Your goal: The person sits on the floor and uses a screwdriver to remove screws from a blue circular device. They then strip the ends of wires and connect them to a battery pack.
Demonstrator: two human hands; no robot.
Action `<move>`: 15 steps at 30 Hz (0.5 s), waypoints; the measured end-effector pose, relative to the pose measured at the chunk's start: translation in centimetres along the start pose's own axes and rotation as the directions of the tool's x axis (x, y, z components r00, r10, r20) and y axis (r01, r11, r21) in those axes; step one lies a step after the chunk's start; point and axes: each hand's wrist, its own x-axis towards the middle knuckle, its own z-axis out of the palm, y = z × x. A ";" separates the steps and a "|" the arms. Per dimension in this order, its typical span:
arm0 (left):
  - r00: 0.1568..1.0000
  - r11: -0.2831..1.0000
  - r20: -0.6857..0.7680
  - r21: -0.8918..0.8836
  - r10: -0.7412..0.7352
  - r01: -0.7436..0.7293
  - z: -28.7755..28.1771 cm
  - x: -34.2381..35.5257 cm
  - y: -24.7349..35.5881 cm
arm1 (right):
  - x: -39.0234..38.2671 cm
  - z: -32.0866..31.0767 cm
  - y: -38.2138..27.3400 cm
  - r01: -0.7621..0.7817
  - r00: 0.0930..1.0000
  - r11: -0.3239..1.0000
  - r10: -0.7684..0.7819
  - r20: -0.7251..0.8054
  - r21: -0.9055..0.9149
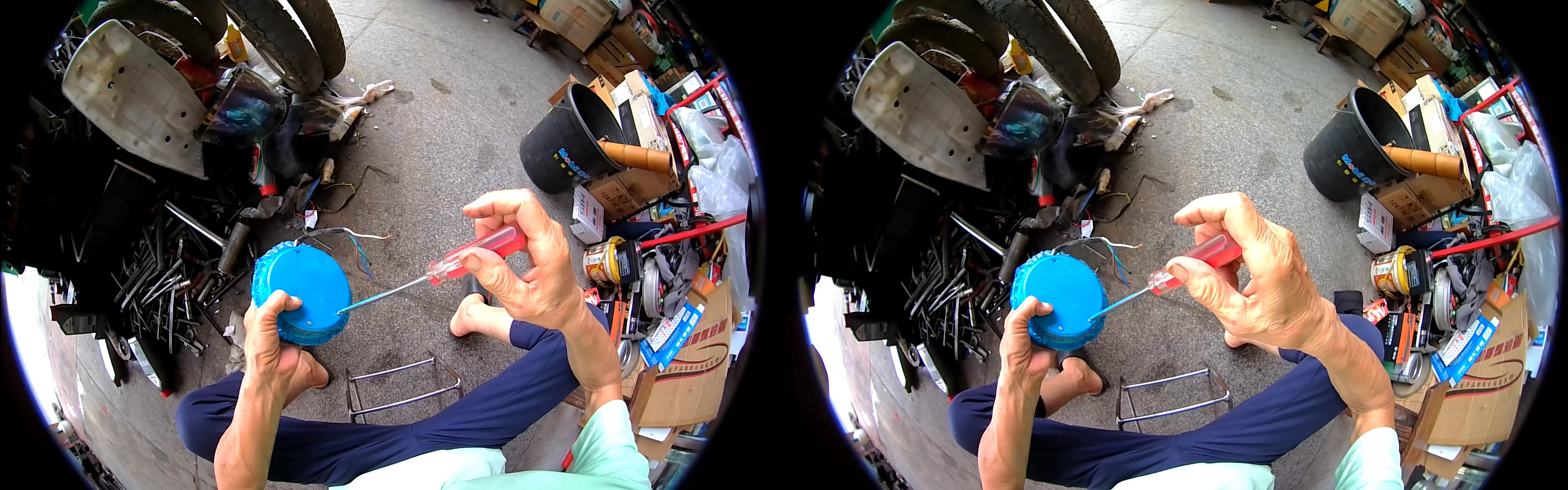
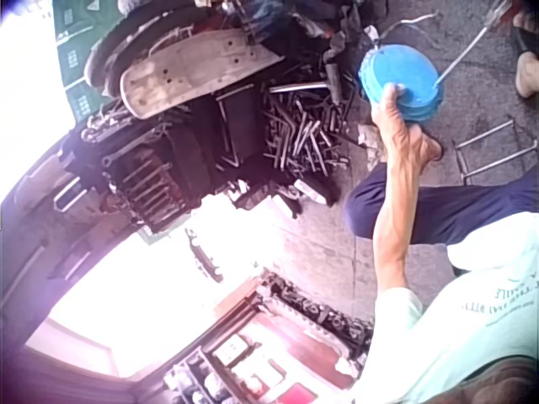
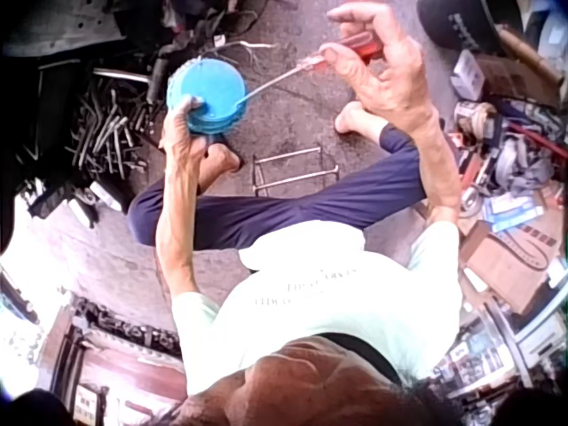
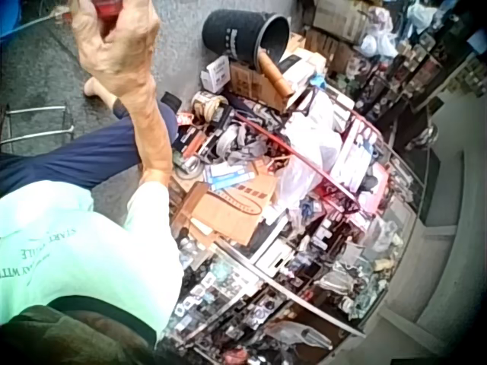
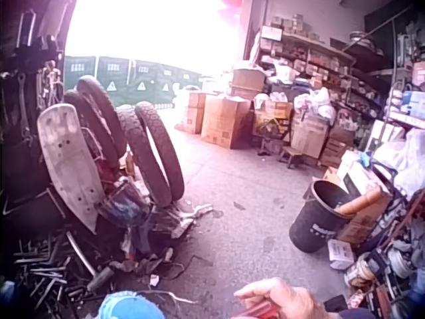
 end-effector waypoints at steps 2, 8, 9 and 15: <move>1.000 1.000 0.000 0.002 -0.002 0.002 0.1 -0.1 0.0 | 0.1 0.2 0.9 0.097 0.995 0.995 -0.098 -0.009 -0.007; 1.000 1.000 -0.010 0.014 0.004 -0.004 -0.1 -0.2 0.0 | -0.4 -0.2 -0.6 -0.247 0.961 0.965 0.232 0.148 0.088; 1.000 1.000 -0.011 0.008 -0.003 0.003 0.0 -0.2 0.0 | -0.4 -0.2 -0.5 -0.241 0.963 0.967 0.228 0.142 0.080; 1.000 1.000 -0.007 0.009 -0.010 0.010 0.2 -0.3 0.2 | -0.1 -0.1 0.1 -0.045 0.994 0.992 0.033 0.107 0.115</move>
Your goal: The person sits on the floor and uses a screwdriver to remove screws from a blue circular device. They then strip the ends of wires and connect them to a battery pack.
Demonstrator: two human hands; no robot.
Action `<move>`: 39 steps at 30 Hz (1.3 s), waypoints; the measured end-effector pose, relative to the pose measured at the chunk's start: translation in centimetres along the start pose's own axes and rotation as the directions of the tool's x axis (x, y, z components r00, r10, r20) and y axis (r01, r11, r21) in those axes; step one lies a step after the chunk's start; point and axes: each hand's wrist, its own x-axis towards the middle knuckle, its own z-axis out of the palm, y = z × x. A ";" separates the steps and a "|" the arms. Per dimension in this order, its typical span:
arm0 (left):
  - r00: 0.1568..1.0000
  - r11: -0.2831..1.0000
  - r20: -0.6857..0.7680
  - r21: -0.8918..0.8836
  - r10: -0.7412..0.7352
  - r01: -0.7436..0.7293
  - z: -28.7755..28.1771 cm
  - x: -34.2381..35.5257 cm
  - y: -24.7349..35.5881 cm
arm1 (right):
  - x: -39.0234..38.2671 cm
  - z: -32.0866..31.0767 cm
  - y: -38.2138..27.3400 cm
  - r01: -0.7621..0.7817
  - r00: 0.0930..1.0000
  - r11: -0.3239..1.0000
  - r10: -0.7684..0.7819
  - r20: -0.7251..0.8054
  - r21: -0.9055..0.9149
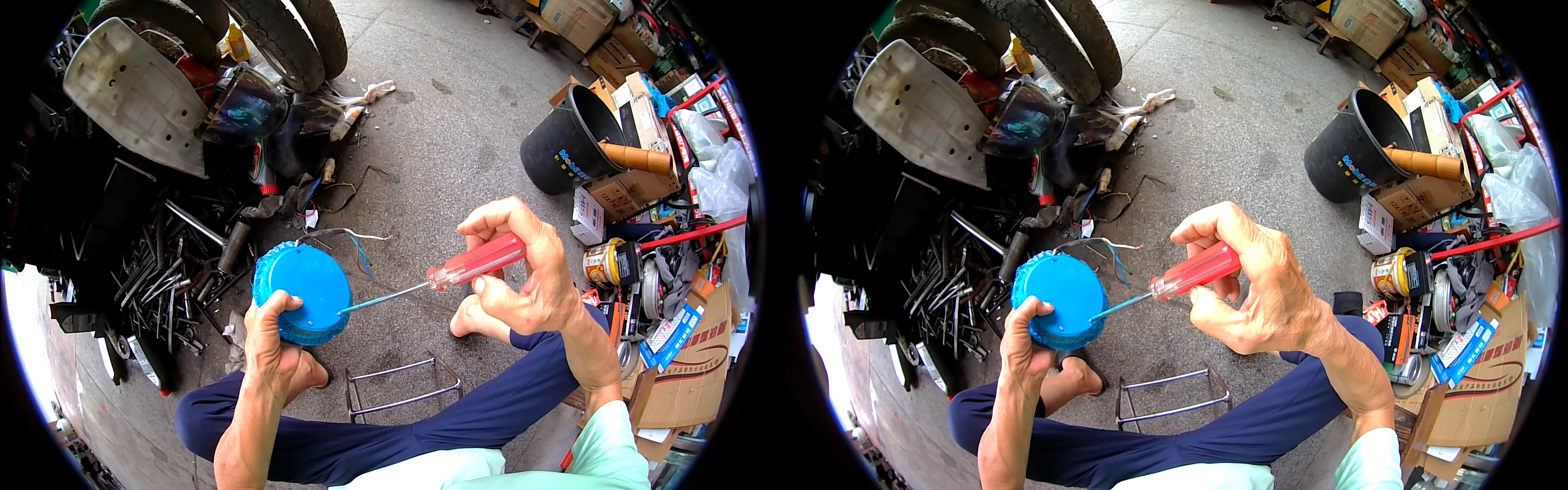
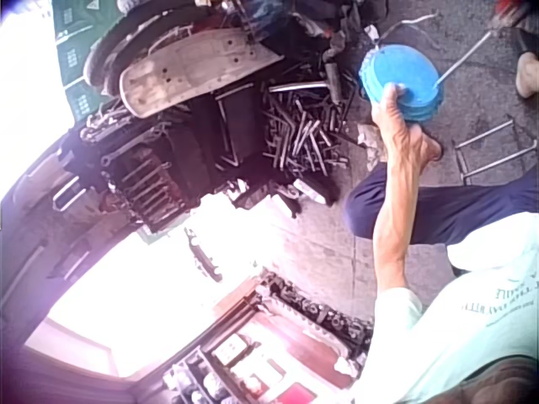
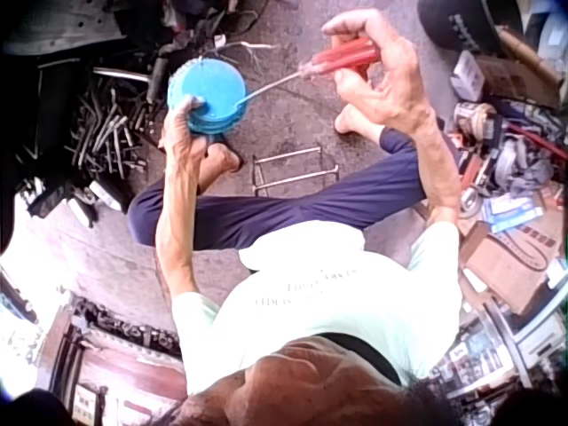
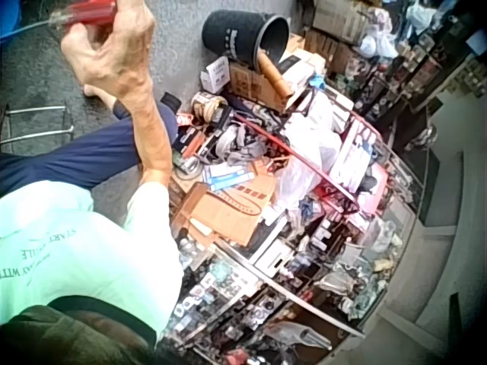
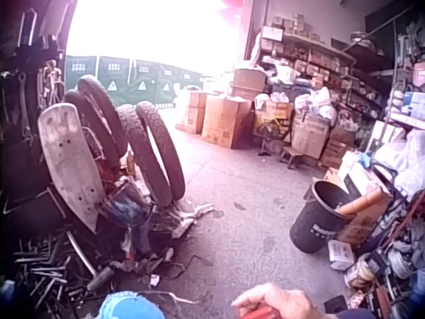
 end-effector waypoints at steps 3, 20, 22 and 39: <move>1.000 1.000 0.001 -0.001 0.014 -0.014 -0.1 0.1 -0.1 | 0.0 -0.3 -0.1 -0.037 0.998 0.999 0.039 0.050 -0.032; 0.999 0.998 0.008 -0.041 -0.038 0.038 -0.1 0.2 -0.2 | -0.2 -0.1 0.4 -0.119 0.990 0.993 0.119 -0.072 0.009; 0.998 0.996 0.015 -0.069 -0.062 0.062 0.0 0.1 -0.1 | -0.2 0.0 0.4 -0.090 0.984 0.995 0.096 -0.147 0.045; 0.992 0.994 0.109 -0.082 -0.069 0.078 1.2 -0.7 0.0 | -0.4 3.2 1.3 -0.355 0.915 0.833 0.403 -0.027 0.424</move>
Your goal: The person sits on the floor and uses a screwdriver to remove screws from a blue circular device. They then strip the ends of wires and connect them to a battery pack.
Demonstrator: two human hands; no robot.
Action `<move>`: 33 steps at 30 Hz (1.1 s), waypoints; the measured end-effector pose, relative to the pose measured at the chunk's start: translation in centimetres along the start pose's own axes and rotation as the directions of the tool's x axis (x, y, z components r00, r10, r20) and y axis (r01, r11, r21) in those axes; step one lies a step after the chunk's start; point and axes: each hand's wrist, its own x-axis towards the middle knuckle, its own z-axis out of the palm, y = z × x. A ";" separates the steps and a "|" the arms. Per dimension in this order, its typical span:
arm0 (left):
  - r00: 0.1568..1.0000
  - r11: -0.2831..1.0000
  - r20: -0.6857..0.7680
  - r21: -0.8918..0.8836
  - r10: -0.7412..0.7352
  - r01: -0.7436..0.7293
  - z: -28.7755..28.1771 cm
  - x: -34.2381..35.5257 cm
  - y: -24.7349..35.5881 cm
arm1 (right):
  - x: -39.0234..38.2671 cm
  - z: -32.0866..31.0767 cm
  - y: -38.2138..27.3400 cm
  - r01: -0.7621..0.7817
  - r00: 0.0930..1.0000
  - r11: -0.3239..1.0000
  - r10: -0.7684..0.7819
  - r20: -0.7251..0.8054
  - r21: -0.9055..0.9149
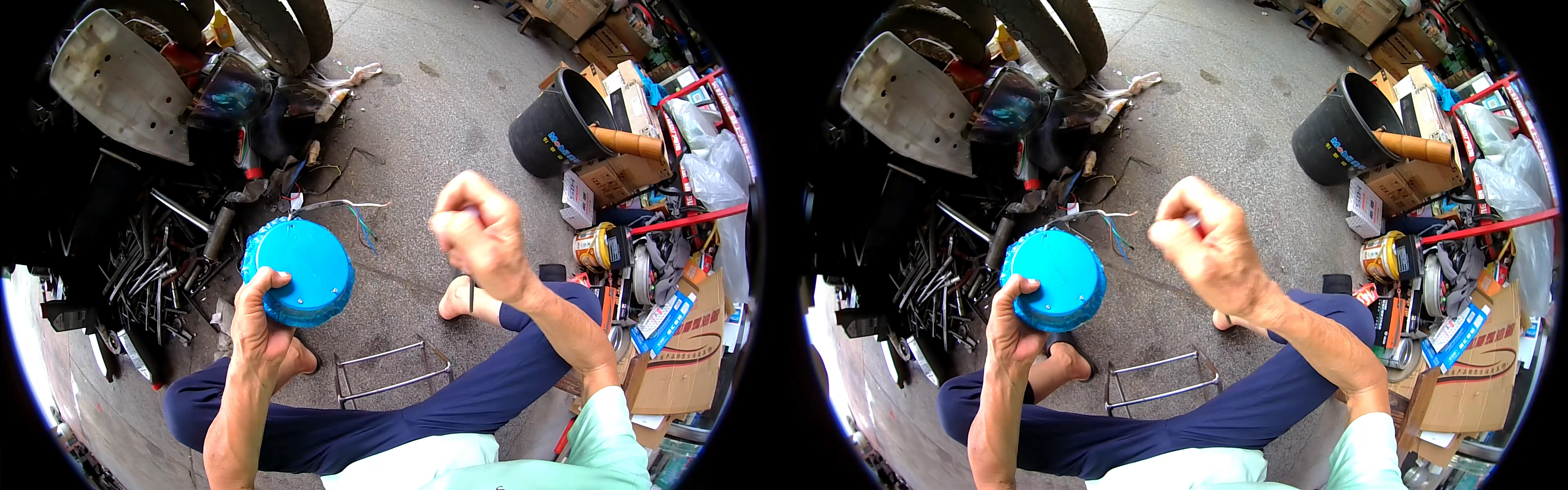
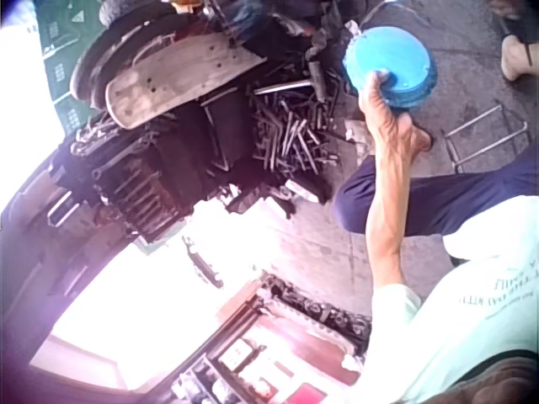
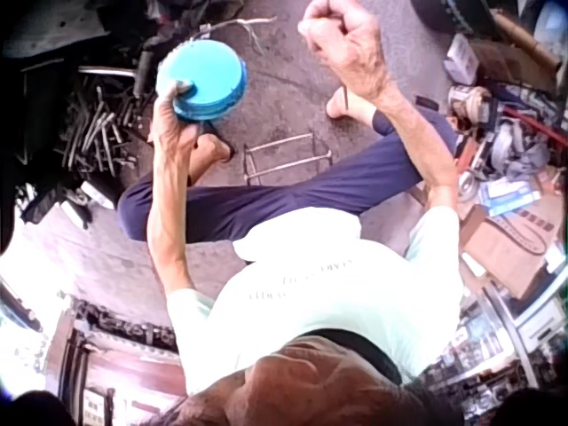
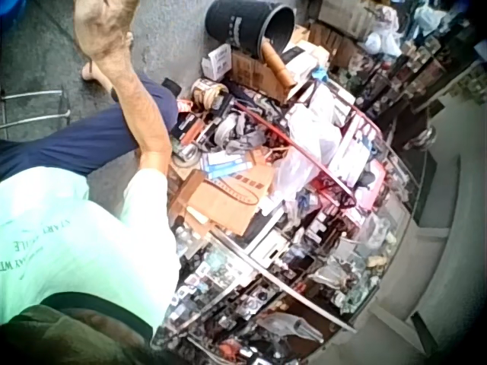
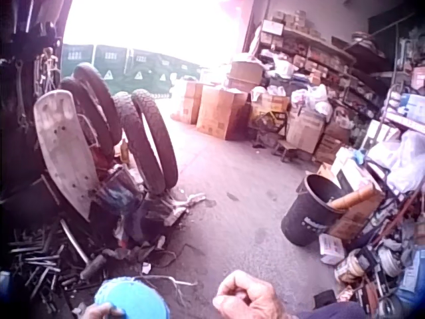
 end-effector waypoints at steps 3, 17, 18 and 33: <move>0.999 0.999 0.036 0.016 -0.034 0.034 0.8 -0.1 -0.5 | -0.7 3.4 2.5 0.090 0.966 0.975 -0.035 0.256 -0.206; 1.000 0.995 0.024 0.101 0.011 -0.013 1.4 -1.3 -0.4 | -1.8 6.3 4.9 0.305 0.918 0.836 -0.130 0.375 -0.456; 1.000 0.994 0.020 0.104 0.019 -0.021 1.4 -1.5 -0.3 | -1.8 6.4 4.9 0.326 0.911 0.818 -0.140 0.387 -0.473; 1.000 0.993 -0.018 0.112 0.024 -0.021 1.6 -1.7 -0.3 | -1.9 6.9 6.1 0.368 0.906 0.832 -0.219 0.363 -0.415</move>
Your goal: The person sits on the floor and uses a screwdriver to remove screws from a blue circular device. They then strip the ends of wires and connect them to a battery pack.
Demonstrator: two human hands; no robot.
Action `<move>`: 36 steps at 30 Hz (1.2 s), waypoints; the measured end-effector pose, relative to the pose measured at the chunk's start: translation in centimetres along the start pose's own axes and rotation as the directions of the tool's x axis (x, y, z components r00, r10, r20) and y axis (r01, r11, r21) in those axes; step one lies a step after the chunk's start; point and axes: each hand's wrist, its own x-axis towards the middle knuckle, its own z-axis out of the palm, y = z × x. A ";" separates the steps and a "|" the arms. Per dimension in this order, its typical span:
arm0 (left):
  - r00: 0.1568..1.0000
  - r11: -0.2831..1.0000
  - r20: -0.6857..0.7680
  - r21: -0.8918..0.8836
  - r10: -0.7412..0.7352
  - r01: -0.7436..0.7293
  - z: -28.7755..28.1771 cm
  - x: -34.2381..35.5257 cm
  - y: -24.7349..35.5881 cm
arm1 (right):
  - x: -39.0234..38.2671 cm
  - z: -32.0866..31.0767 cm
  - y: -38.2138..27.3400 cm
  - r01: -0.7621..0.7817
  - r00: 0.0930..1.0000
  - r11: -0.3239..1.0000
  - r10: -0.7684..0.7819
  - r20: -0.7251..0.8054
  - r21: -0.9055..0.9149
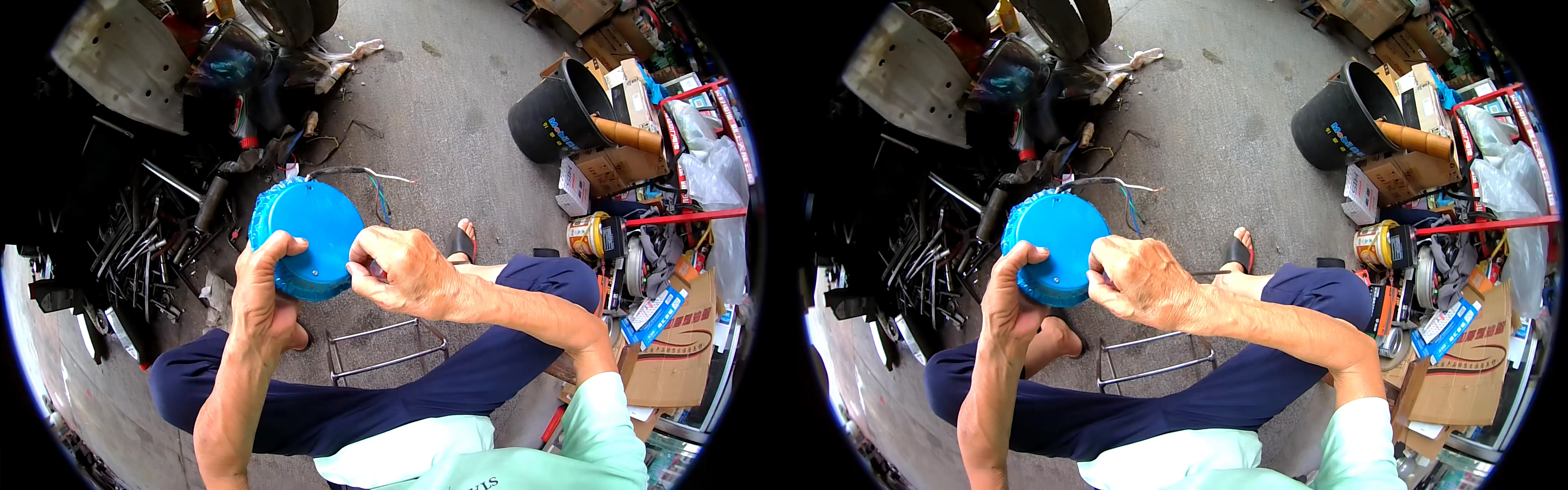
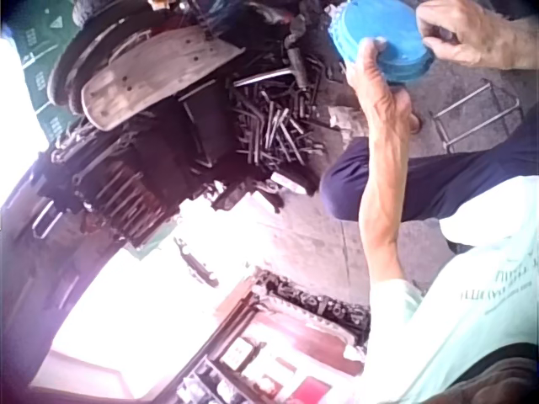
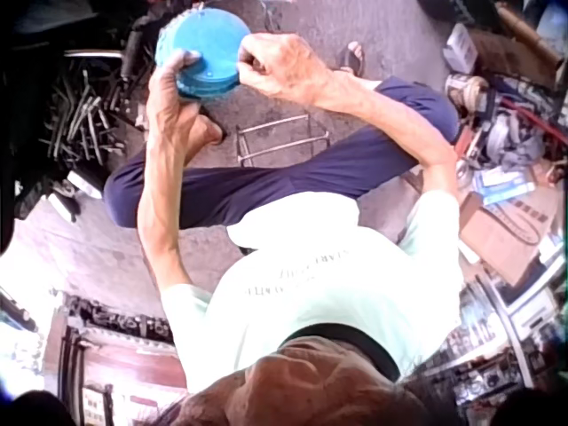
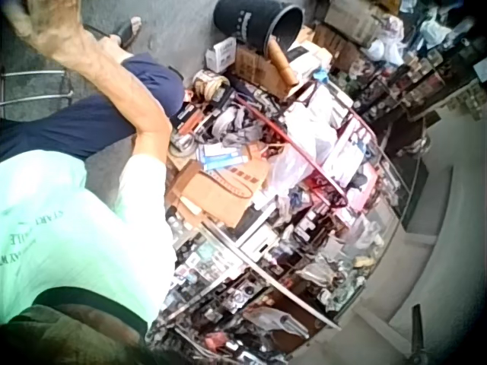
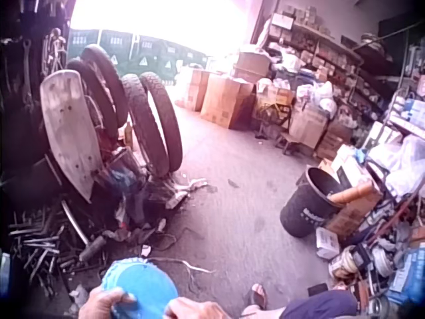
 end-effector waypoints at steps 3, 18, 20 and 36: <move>0.998 0.998 0.010 -0.027 -0.057 0.057 -0.4 0.2 0.0 | 0.2 -0.6 -0.4 0.031 0.999 0.996 -0.027 -0.044 0.087; 0.983 0.963 -0.109 -0.213 0.147 -0.167 -1.2 -0.5 5.3 | -1.2 0.2 18.3 -0.591 0.584 0.609 0.776 -0.240 0.529; 0.981 0.959 -0.138 -0.231 0.138 -0.167 -1.1 0.1 5.3 | -3.4 4.5 22.5 -0.762 0.553 0.606 0.793 -0.256 0.230; 0.953 0.947 -0.289 -0.272 0.091 -0.173 -2.3 0.9 5.6 | -10.6 16.2 21.9 -0.791 0.453 0.510 0.859 0.237 -0.338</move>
